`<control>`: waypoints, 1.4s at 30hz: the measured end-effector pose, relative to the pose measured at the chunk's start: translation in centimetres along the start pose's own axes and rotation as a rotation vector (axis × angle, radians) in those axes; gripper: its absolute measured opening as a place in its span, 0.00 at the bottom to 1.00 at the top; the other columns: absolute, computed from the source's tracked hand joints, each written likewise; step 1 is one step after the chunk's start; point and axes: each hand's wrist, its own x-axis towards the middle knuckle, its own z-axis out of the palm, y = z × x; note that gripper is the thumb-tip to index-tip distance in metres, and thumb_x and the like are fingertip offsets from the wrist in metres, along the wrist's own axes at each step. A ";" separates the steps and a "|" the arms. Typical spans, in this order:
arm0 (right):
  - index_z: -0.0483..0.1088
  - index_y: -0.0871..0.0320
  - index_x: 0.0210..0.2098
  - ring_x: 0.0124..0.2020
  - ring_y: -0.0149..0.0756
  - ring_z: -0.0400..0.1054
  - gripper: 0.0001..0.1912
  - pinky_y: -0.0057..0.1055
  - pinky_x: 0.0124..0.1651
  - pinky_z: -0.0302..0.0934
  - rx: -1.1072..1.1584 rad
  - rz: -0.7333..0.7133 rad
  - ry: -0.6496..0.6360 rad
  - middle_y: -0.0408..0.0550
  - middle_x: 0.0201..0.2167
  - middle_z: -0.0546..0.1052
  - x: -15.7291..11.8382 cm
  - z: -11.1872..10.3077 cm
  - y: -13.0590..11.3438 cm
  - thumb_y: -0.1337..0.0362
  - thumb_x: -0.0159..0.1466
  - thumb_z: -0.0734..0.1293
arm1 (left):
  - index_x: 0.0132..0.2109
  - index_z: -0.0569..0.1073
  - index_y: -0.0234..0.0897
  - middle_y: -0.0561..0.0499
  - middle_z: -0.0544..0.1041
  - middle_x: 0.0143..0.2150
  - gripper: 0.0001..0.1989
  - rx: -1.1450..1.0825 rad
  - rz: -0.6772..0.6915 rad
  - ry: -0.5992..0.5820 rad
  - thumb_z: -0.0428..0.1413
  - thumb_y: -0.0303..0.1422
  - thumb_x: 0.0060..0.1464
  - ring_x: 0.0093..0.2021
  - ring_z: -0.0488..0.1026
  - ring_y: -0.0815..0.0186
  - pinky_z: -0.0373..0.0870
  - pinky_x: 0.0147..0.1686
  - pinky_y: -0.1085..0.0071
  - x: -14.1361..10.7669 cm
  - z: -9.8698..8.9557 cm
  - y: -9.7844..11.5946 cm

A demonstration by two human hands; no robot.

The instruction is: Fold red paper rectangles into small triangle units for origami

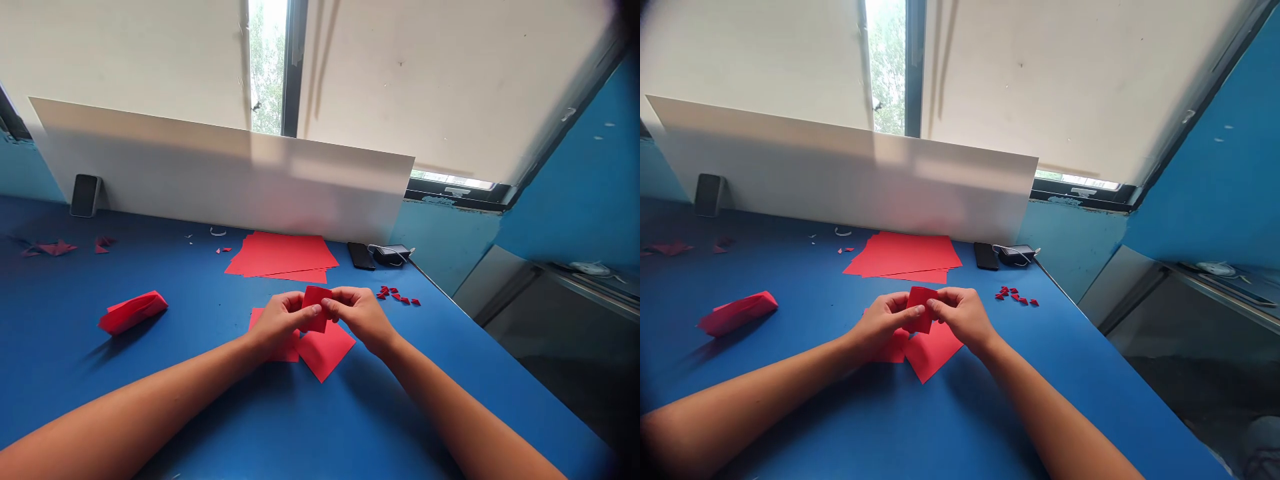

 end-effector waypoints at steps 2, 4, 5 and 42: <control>0.77 0.60 0.33 0.27 0.31 0.65 0.09 0.30 0.32 0.61 0.003 -0.003 -0.009 0.45 0.26 0.76 -0.1 0.0 -0.2 0.61 0.57 0.70 | 0.41 0.76 0.33 0.44 0.80 0.39 0.17 -0.061 0.029 -0.002 0.61 0.42 0.50 0.40 0.77 0.57 0.73 0.41 0.64 -0.1 0.1 0.1; 0.77 0.60 0.34 0.28 0.32 0.65 0.10 0.30 0.32 0.61 0.022 -0.003 -0.008 0.46 0.28 0.76 -0.1 0.0 -0.3 0.60 0.57 0.70 | 0.42 0.76 0.33 0.44 0.80 0.38 0.18 -0.089 0.047 -0.008 0.60 0.43 0.51 0.39 0.77 0.57 0.73 0.41 0.62 -0.1 0.3 0.3; 0.77 0.61 0.34 0.27 0.32 0.65 0.10 0.30 0.32 0.61 0.034 -0.002 0.000 0.46 0.28 0.76 -0.2 0.1 -0.3 0.60 0.57 0.70 | 0.42 0.76 0.33 0.44 0.80 0.38 0.18 -0.095 0.053 -0.008 0.60 0.43 0.51 0.38 0.78 0.57 0.74 0.42 0.61 -0.2 0.4 0.4; 0.74 0.50 0.43 0.53 0.46 0.62 0.10 0.43 0.49 0.63 -0.581 -0.639 -0.024 0.51 0.55 0.68 -0.7 -1.0 -1.0 0.65 0.62 0.67 | 0.29 0.73 0.32 0.54 0.68 0.23 0.08 -0.427 -0.216 -0.040 0.61 0.33 0.48 0.23 0.65 0.73 0.62 0.24 0.76 -0.2 0.3 0.7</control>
